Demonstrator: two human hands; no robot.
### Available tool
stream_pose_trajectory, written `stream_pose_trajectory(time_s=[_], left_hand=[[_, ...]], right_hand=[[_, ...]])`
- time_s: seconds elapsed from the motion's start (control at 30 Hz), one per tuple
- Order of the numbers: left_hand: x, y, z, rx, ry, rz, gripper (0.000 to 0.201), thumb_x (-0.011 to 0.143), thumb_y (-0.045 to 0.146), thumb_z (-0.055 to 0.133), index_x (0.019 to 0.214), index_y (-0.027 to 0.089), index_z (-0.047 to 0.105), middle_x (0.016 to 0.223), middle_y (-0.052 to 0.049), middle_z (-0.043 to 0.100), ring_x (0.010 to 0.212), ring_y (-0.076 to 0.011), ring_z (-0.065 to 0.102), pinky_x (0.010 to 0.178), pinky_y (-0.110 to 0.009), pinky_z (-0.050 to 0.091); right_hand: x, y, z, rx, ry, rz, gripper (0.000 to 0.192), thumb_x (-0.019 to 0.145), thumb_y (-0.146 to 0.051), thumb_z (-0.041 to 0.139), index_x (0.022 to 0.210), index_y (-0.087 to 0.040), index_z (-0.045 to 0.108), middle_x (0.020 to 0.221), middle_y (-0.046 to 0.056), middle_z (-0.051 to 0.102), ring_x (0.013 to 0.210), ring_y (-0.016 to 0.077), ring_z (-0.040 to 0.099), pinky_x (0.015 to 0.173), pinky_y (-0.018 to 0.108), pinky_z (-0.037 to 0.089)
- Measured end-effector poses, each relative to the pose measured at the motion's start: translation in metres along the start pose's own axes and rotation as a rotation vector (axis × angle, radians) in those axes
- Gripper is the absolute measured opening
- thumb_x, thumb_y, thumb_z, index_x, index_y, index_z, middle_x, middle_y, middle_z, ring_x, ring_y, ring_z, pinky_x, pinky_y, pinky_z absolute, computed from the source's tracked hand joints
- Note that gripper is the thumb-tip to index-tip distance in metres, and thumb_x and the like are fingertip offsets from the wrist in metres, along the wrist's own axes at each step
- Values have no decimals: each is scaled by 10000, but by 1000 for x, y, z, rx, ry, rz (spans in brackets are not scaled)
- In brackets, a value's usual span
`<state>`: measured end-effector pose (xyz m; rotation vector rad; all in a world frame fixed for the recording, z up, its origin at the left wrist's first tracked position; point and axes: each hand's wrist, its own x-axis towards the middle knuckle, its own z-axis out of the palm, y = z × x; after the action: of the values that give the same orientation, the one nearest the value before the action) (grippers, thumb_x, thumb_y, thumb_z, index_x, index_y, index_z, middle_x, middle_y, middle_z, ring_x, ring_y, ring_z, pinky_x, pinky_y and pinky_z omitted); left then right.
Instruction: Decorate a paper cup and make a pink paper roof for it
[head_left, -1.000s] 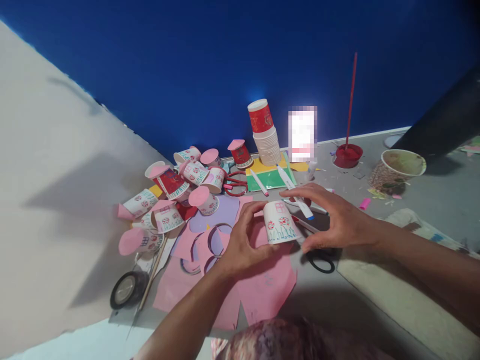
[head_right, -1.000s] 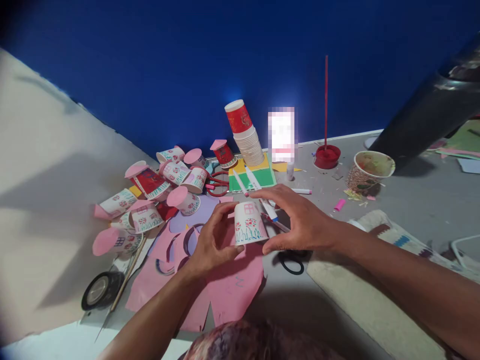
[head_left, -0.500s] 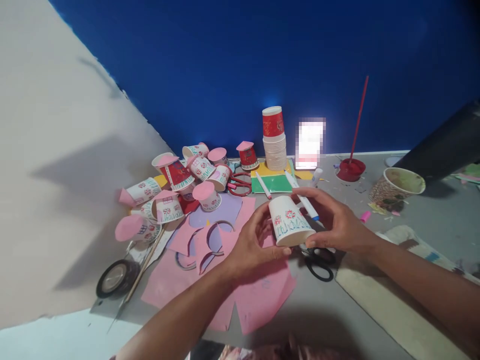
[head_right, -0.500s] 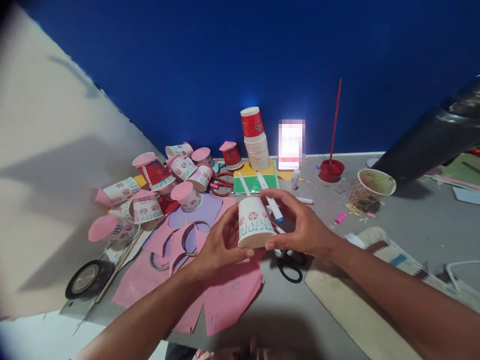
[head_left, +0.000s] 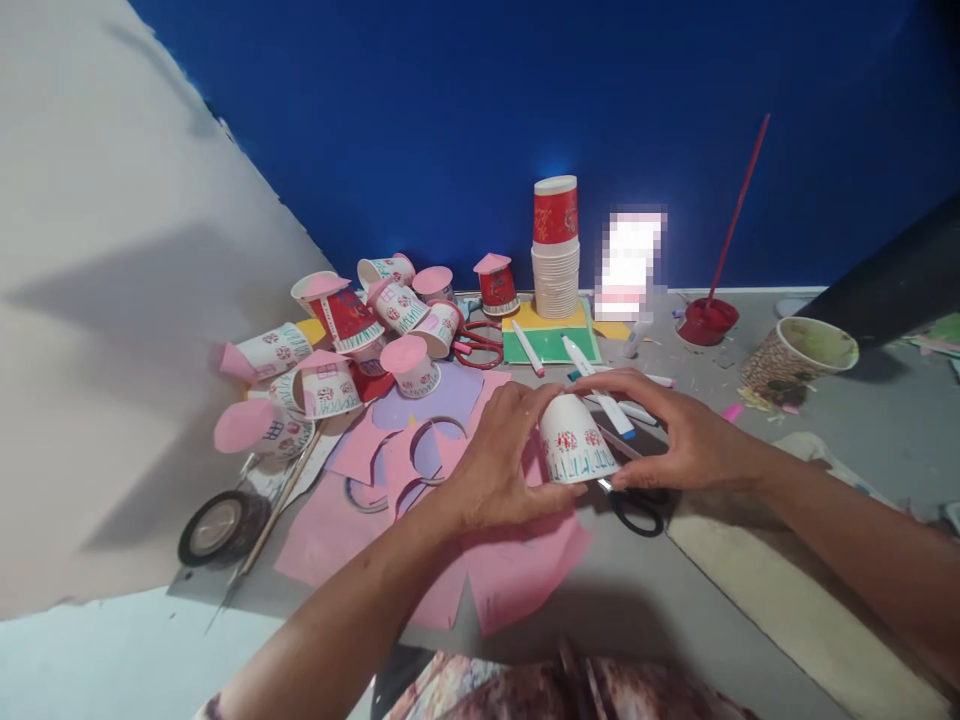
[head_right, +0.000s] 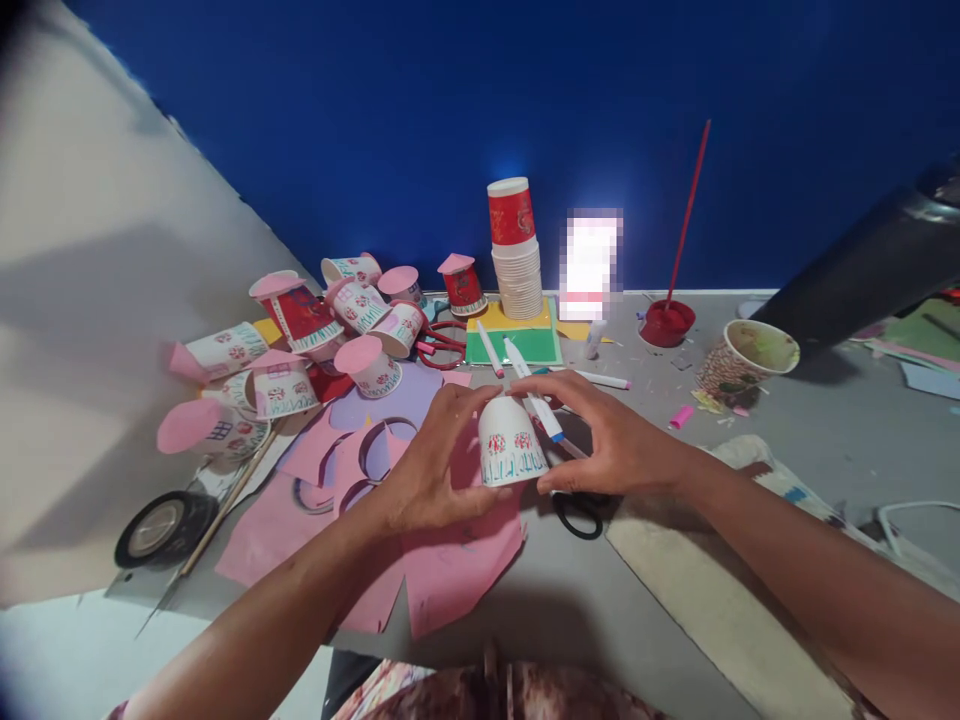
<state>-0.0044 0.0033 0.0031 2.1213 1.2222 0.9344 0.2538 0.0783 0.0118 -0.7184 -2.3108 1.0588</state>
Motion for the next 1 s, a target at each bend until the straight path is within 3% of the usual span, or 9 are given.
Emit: stream_pose_trajectory(time_s=[0.17, 0.3, 0.43, 0.53, 0.73, 0.87, 1.0], left_hand=[[-1, -7, 7, -280, 59, -45, 1038, 761, 463, 892, 1595, 354, 286, 1629, -138, 364, 1481, -382, 410, 1194, -609, 410], [1, -8, 17, -644, 90, -123, 877, 784, 353, 895, 1524, 329, 425, 1607, -114, 457, 1468, -345, 490, 1192, -558, 458], [2, -8, 22, -825, 115, -154, 777, 783, 281, 892, 1453, 322, 501, 1524, -90, 548, 1375, -310, 593, 1183, -526, 480], [1, -6, 17, -726, 131, -126, 731, 790, 267, 854, 1431, 318, 506, 1477, -92, 567, 1350, -312, 599, 1163, -537, 492], [-1, -1, 6, -182, 171, 29, 783, 728, 261, 807, 1433, 329, 472, 1392, -102, 522, 1296, -344, 522, 1095, -585, 498], [-2, -2, 10, -107, 144, 76, 822, 731, 244, 791, 1470, 331, 442, 1314, -100, 533, 1243, -345, 520, 1067, -585, 511], [-4, -5, 13, -173, 159, 62, 976, 763, 320, 847, 1572, 358, 304, 1481, -118, 443, 1370, -356, 476, 1152, -607, 457]], right_hand=[[0, 14, 1, 297, 134, 42, 850, 692, -426, 964, 1459, -382, 600, 1479, 75, 620, 1407, 362, 554, 1162, 522, 483], [4, 20, 5, 557, 199, 47, 819, 671, -382, 982, 1413, -344, 637, 1423, 96, 662, 1351, 334, 612, 1079, 485, 559], [6, 22, 7, 582, 179, 61, 809, 668, -362, 988, 1398, -338, 640, 1431, 99, 662, 1354, 326, 612, 1092, 500, 552], [4, 24, 5, 489, 143, 47, 826, 696, -376, 972, 1437, -358, 607, 1470, 89, 630, 1391, 332, 578, 1138, 519, 510], [2, 14, 1, 219, 68, 19, 948, 702, -421, 967, 1529, -433, 503, 1584, 56, 540, 1458, 367, 509, 1199, 553, 435], [3, 0, 4, 38, 38, -41, 935, 689, -437, 972, 1517, -393, 541, 1518, 73, 583, 1418, 376, 541, 1193, 532, 442], [1, 4, 6, 70, 73, 0, 860, 709, -443, 958, 1477, -409, 573, 1495, 55, 600, 1413, 365, 545, 1199, 520, 438]])
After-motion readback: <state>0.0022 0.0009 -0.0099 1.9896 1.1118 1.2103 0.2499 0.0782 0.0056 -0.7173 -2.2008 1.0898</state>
